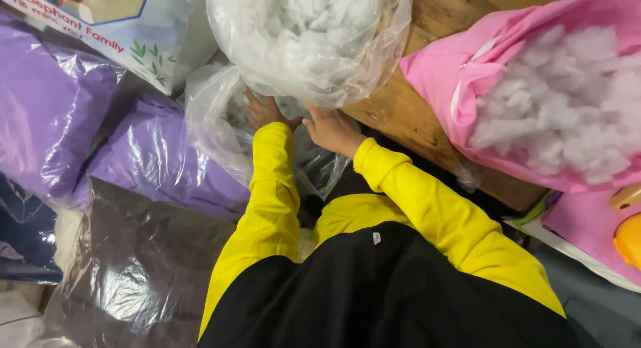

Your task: Stuffing a pink pillowcase with white fiberfill, zipping it shut, and cleaning the surface using a lint roller and a yellow cloth.

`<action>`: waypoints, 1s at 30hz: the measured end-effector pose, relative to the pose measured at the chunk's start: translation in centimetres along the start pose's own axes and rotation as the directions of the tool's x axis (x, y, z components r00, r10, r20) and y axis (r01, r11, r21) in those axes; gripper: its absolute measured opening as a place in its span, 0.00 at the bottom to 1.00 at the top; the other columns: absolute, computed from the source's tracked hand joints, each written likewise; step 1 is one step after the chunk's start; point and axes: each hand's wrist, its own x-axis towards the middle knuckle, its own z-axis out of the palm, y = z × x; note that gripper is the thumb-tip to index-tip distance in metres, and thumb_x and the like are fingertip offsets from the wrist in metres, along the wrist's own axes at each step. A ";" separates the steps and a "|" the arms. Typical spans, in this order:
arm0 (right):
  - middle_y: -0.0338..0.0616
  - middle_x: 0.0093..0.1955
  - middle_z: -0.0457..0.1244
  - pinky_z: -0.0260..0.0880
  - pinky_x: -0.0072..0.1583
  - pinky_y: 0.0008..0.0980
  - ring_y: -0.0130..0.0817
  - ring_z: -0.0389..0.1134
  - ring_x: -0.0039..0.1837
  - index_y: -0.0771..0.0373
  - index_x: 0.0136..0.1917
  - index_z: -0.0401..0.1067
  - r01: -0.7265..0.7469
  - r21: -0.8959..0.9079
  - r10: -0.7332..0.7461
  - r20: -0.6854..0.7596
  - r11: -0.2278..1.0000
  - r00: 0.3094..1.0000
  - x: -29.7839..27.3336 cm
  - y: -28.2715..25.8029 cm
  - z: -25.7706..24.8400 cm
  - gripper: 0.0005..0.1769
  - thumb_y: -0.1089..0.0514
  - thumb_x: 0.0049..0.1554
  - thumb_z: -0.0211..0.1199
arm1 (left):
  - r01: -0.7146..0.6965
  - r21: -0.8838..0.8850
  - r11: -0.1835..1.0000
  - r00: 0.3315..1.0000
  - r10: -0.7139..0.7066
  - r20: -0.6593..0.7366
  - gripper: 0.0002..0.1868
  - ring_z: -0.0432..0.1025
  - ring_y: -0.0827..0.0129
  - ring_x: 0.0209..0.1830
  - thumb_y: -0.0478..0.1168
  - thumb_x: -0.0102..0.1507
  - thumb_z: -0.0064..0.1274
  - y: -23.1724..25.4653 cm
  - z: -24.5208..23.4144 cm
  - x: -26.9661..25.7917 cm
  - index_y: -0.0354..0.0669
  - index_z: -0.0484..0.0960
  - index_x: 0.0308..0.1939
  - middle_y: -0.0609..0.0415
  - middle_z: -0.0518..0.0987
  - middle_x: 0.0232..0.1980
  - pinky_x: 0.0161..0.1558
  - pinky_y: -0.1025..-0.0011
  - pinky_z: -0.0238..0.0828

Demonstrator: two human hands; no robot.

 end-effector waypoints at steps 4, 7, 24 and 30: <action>0.66 0.74 0.56 0.63 0.69 0.56 0.59 0.61 0.73 0.64 0.80 0.52 -0.014 0.009 0.013 0.084 1.000 0.996 -0.1 -0.8 -1.6 0.32 0.50 0.68 0.52 | 0.064 0.207 0.976 0.988 -0.091 0.126 0.62 0.26 0.39 0.83 0.48 0.53 0.73 -2.4 10.6 7.8 0.73 0.43 0.81 0.48 0.20 0.82 0.75 0.36 0.46; 0.68 0.76 0.54 0.59 0.71 0.61 0.63 0.57 0.76 0.68 0.81 0.49 -0.019 0.049 0.014 0.104 0.999 0.994 -0.1 -0.5 -1.3 0.34 0.48 0.69 0.49 | 0.031 0.201 0.979 0.984 -0.065 0.165 0.49 0.51 0.45 0.80 0.43 0.59 0.67 -4.2 16.5 10.0 0.61 0.56 0.80 0.51 0.34 0.83 0.75 0.50 0.60; 0.58 0.76 0.55 0.54 0.76 0.54 0.58 0.52 0.80 0.51 0.82 0.55 0.414 0.402 -0.335 -0.252 0.817 0.908 -3.3 -0.7 1.1 0.49 0.40 0.56 0.75 | -0.443 -0.200 0.874 0.896 0.427 -0.121 0.21 0.72 0.45 0.56 0.43 0.53 0.58 -8.0 2.2 -1.2 0.45 0.74 0.49 0.43 0.79 0.49 0.63 0.54 0.68; 0.41 0.52 0.60 0.67 0.59 0.45 0.43 0.66 0.59 0.46 0.60 0.69 0.225 0.436 -0.113 -0.267 0.872 0.957 -3.2 0.1 3.8 0.26 0.58 0.48 0.68 | -0.384 -0.406 0.829 0.889 0.450 0.079 0.47 0.68 0.39 0.67 0.36 0.47 0.71 -3.7 -5.1 -8.2 0.57 0.56 0.62 0.39 0.75 0.64 0.70 0.46 0.61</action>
